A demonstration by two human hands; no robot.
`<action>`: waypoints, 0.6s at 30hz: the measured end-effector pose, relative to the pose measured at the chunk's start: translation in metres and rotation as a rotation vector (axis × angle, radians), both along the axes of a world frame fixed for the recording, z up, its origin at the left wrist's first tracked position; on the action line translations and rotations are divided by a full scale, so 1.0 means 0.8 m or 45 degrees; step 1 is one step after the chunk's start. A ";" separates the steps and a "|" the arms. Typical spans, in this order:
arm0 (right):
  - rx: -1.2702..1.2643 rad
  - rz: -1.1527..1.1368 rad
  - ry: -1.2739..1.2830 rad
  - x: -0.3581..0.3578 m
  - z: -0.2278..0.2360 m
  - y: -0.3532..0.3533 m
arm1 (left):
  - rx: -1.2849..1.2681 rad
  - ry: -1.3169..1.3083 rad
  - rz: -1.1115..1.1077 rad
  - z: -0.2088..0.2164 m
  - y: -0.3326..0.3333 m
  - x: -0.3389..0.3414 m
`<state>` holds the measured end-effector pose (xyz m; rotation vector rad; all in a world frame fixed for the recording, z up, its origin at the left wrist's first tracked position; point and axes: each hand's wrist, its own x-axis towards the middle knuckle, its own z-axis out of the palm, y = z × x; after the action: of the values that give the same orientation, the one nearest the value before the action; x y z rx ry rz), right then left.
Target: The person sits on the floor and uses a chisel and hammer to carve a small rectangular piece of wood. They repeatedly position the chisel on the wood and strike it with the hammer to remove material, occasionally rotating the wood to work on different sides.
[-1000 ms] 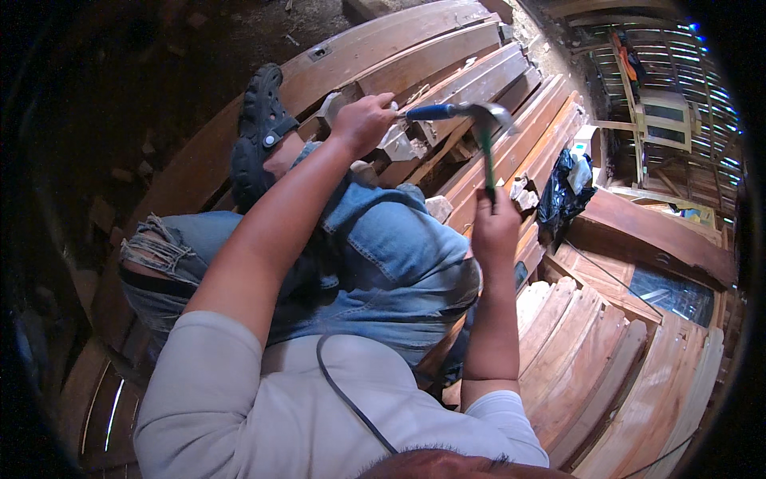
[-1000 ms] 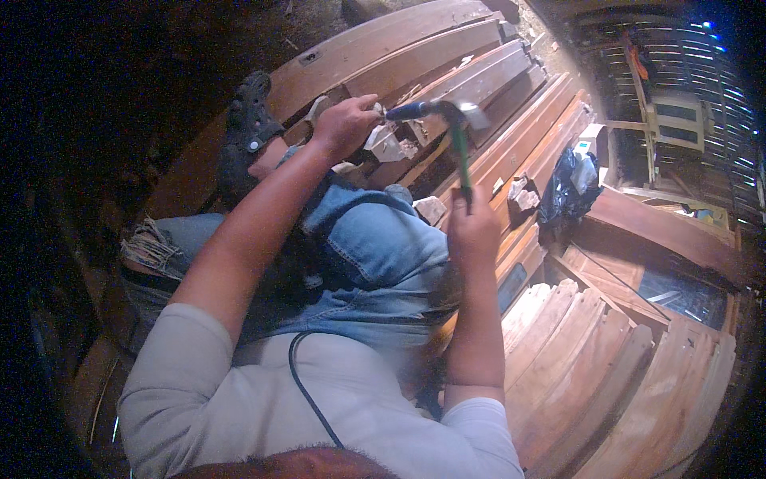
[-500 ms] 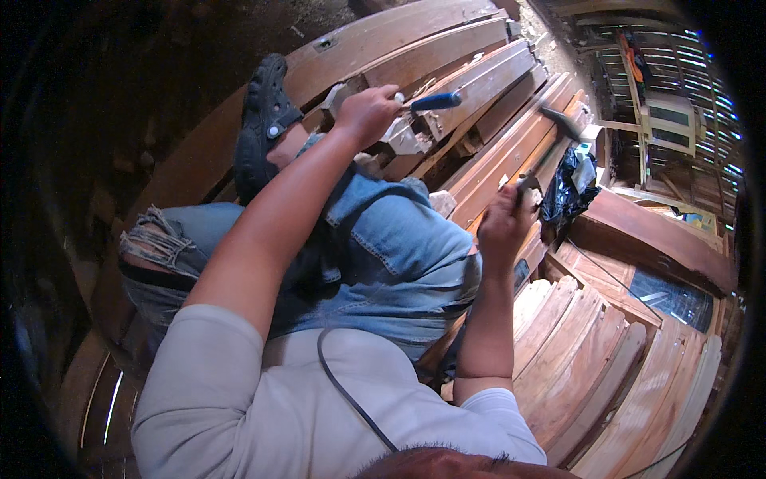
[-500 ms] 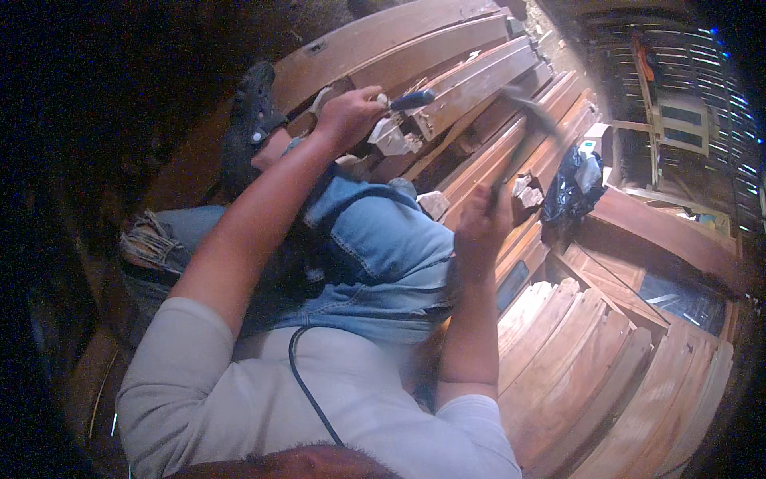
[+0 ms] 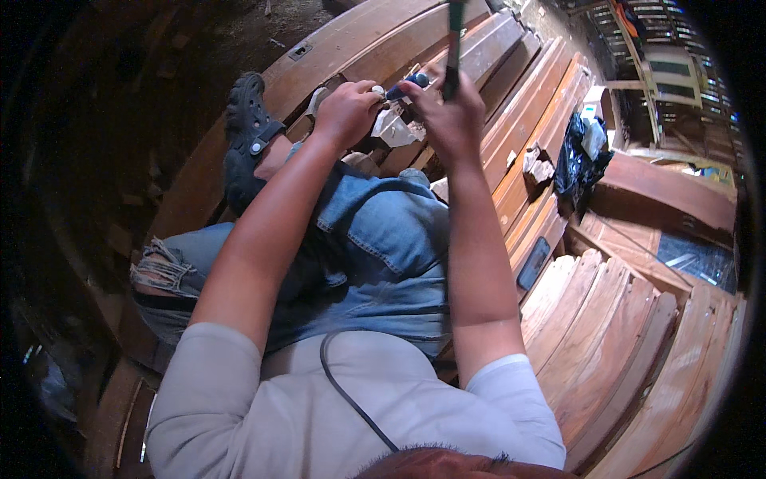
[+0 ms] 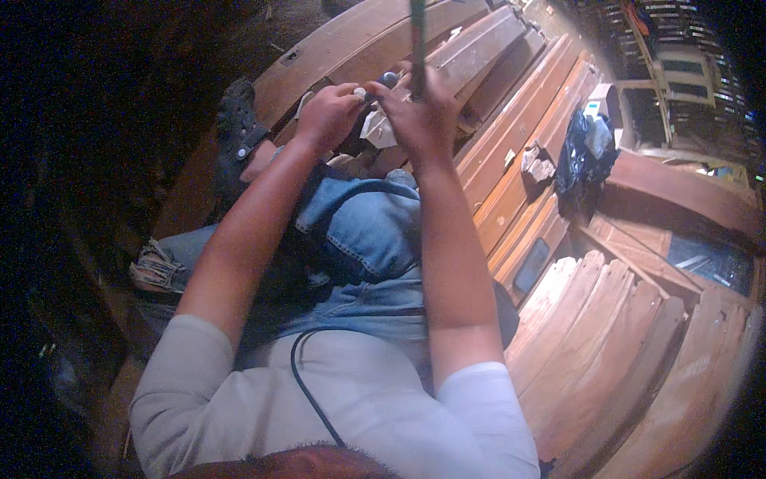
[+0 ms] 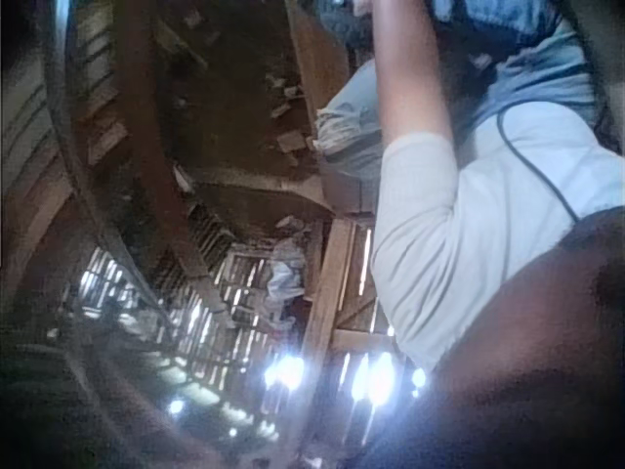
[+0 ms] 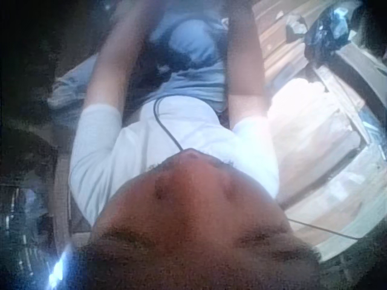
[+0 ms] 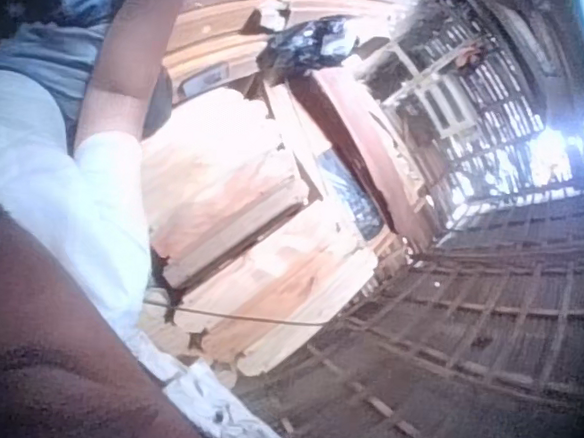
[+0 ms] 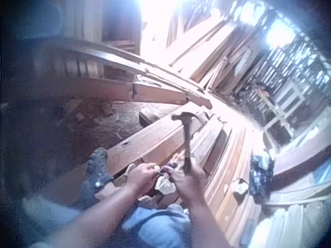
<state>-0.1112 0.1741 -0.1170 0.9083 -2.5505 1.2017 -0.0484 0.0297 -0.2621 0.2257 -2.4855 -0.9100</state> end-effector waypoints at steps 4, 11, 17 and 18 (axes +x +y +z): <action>-0.020 -0.089 -0.126 -0.007 -0.023 -0.013 | 0.303 0.055 -0.061 -0.005 -0.009 -0.007; -0.056 -0.112 -0.261 -0.024 -0.039 0.011 | 0.375 0.042 -0.254 -0.010 -0.016 -0.008; -0.191 -0.063 -0.377 -0.022 -0.018 0.009 | 0.255 -0.295 -0.258 0.038 -0.012 -0.012; -0.126 -0.136 -0.402 -0.019 -0.011 0.008 | 0.234 -0.334 -0.247 0.037 -0.012 -0.012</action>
<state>-0.1266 0.1805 -0.1261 0.5917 -2.7033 1.5289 -0.0578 0.0198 -0.2328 0.1760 -2.6991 -1.2639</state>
